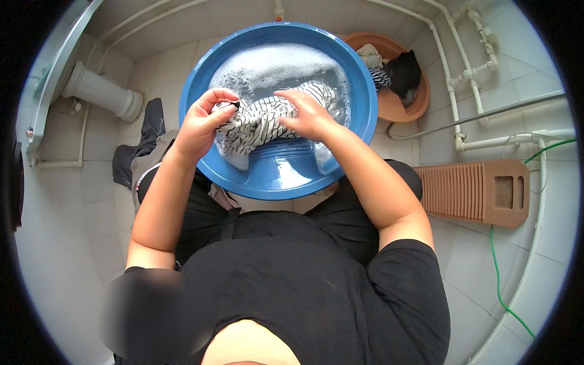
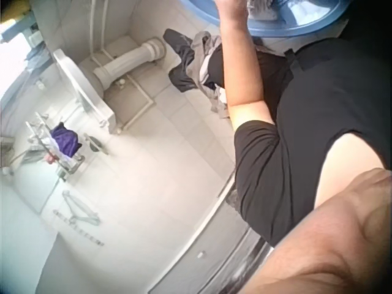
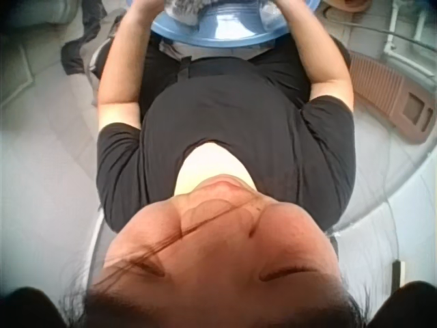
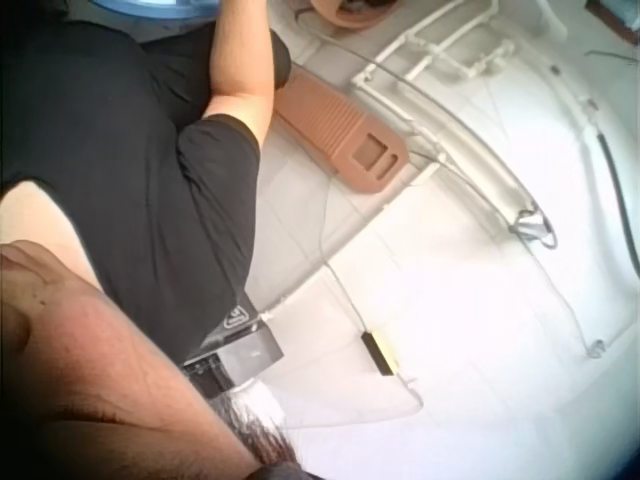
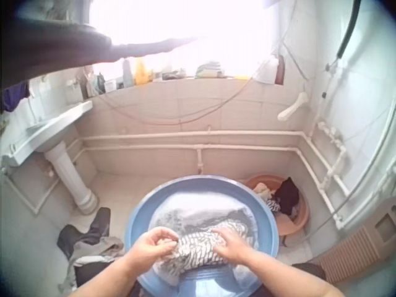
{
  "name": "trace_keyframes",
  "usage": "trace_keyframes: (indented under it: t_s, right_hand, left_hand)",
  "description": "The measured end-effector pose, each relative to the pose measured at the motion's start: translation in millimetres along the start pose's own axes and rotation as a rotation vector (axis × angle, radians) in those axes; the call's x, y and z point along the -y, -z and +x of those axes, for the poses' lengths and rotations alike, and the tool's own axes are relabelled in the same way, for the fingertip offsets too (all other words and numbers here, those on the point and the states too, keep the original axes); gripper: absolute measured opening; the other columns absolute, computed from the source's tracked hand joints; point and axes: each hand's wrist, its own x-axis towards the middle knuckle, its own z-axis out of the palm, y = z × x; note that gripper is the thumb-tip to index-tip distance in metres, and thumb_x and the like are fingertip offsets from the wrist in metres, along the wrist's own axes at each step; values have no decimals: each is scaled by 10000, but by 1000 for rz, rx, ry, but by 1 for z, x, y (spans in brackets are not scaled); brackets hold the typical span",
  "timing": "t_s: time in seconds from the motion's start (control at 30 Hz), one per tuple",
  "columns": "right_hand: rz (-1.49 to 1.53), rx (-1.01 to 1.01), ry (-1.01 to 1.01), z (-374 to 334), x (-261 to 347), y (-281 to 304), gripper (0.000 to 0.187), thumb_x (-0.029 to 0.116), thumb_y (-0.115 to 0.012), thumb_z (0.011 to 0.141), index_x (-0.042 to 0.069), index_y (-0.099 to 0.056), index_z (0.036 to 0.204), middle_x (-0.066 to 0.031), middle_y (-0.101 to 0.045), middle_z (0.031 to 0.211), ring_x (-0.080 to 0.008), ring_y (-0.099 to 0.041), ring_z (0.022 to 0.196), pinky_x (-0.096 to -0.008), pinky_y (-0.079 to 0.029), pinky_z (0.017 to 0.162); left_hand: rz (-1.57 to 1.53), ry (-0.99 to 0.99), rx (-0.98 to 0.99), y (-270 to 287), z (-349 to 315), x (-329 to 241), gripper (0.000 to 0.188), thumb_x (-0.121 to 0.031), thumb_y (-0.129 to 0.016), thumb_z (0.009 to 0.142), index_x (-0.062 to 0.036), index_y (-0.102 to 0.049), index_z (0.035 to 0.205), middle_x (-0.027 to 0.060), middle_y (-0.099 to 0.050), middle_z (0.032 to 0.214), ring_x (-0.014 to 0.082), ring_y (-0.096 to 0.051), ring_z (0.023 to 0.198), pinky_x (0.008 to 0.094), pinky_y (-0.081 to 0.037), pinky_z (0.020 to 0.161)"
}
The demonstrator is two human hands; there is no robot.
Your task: The person sits on the floor and hand-washes clothes in a blue basin filled with soapy water. They scrub a white cloth and then a striped shirt against the basin's textured bottom, repeatedly wringing and rinsing them.
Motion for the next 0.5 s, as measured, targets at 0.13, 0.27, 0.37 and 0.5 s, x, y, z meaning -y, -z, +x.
trace_keyframes:
  t_s: [0.13,0.27,0.37,0.5]
  right_hand:
    - [-16,86,253,3,-6,-18,509,256,-682,677,71,-546,1131,-174,-491,1217,-289,-452,1145,-357,-357,964]
    - [437,253,-60,9,12,14,338,154,-688,684,45,-567,980,-46,-585,886,-131,-530,852,-270,-427,780]
    - [788,92,-231,7,13,38,349,124,-662,724,12,-524,1024,-42,-592,903,-95,-550,842,-245,-437,788]
    - [1114,-192,1,1,5,72,238,76,-649,749,48,-514,943,-24,-602,893,-73,-555,822,-220,-438,763]
  left_hand:
    - [-299,-97,109,-16,1,-11,294,-35,-605,808,-26,-513,1087,80,-592,940,151,-593,871,274,-481,784]
    - [-279,-221,30,7,13,-8,409,-13,-614,790,-27,-477,1175,94,-566,1023,174,-572,927,297,-473,824]
    - [118,-186,-199,23,16,-2,470,-82,-712,726,-44,-518,1153,41,-532,949,111,-517,875,249,-444,783]
    - [759,46,-154,36,15,19,589,-294,-812,605,-84,-587,1107,21,-506,875,98,-497,814,236,-427,724]
